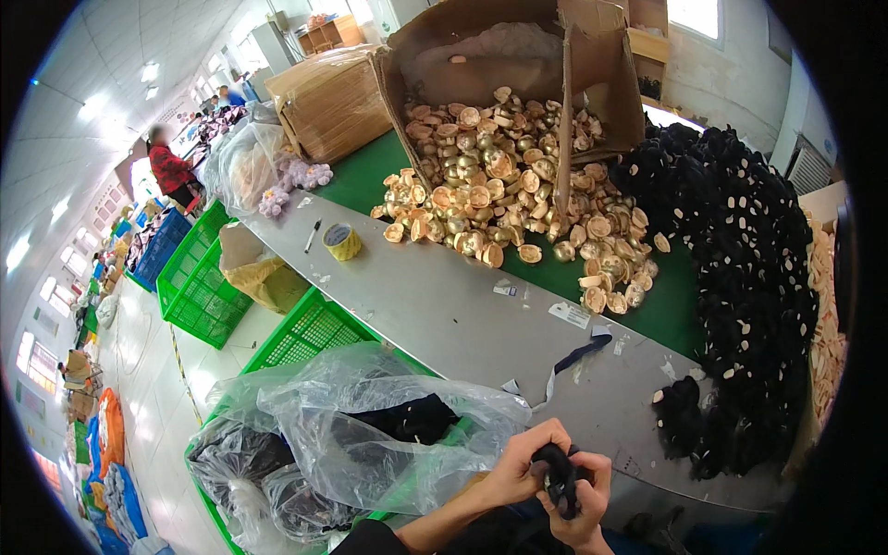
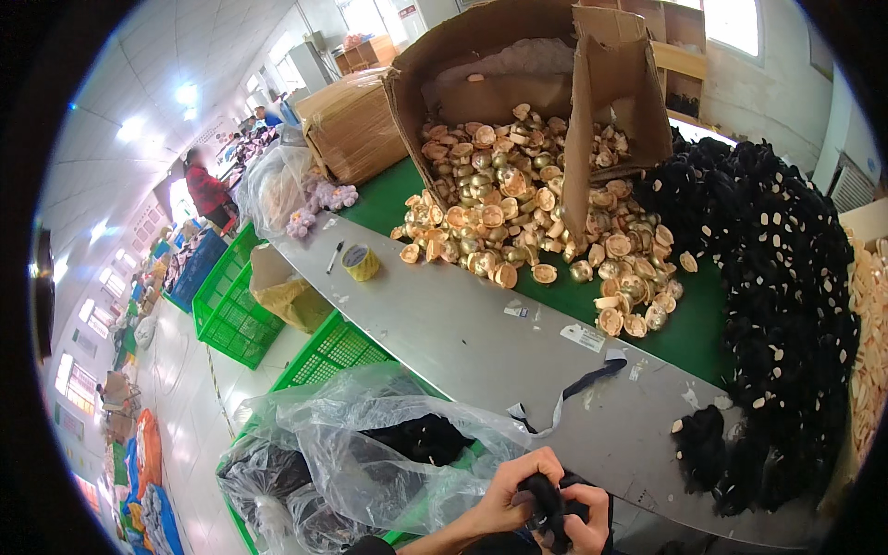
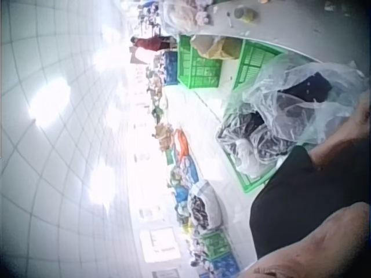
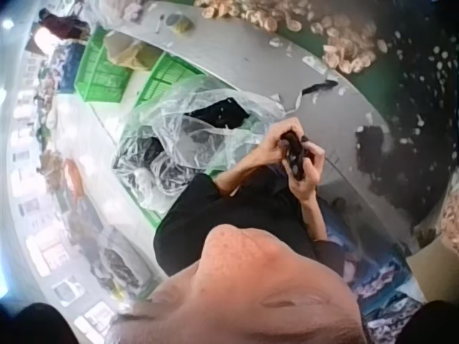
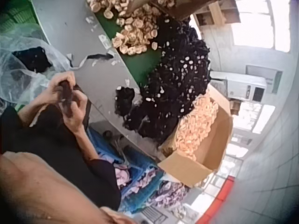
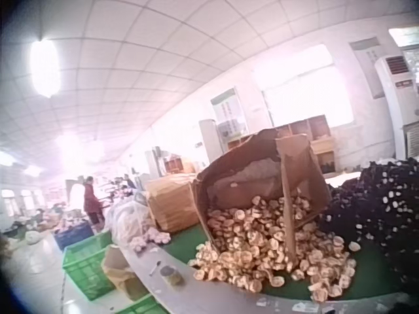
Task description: The person repeatedly picks up black hair scrunchies and round wooden discs from a table, inserts the disc into the scrunchie, and places the assembled item back on the table. The process is repeated continuously with many identical units.
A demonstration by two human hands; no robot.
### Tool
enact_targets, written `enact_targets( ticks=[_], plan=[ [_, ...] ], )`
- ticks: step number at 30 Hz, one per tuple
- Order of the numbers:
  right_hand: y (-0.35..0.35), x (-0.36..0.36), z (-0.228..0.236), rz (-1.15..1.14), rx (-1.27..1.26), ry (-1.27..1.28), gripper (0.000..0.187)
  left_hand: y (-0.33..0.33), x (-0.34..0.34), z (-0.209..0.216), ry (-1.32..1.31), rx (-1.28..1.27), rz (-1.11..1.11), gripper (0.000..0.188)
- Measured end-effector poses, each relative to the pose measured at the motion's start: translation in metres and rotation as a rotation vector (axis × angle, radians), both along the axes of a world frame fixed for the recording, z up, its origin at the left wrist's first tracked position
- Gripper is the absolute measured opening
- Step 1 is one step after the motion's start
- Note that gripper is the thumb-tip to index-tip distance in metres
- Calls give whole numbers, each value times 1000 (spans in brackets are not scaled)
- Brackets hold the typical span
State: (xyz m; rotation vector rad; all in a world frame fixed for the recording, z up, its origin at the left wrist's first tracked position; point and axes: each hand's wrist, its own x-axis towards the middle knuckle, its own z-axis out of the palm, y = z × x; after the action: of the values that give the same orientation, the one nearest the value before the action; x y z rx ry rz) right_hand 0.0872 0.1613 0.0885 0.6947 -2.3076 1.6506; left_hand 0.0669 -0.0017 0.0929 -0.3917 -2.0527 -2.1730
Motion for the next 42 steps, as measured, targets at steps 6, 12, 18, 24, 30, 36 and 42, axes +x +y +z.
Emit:
enact_targets(
  ticks=[6,12,18,24,30,36,42],
  plan=[
    [-6,-5,7,-5,66,163,35,-1,1,0,91,-17,75,31],
    [-21,3,4,-150,-28,181,36,4,0,-7,94,111,134,20],
    [-30,10,10,-176,-150,121,38,19,0,-14,76,380,234,15],
    [-26,1,17,-62,-172,-102,38,13,-10,-23,139,390,242,28],
    [-8,-11,17,220,-117,-443,48,5,-11,-27,99,391,80,29],
    [-5,3,9,160,-20,-255,32,12,-9,-32,81,364,-70,26],
    [7,-5,31,205,19,-43,24,-1,-7,-11,46,185,-264,15]
  ],
)
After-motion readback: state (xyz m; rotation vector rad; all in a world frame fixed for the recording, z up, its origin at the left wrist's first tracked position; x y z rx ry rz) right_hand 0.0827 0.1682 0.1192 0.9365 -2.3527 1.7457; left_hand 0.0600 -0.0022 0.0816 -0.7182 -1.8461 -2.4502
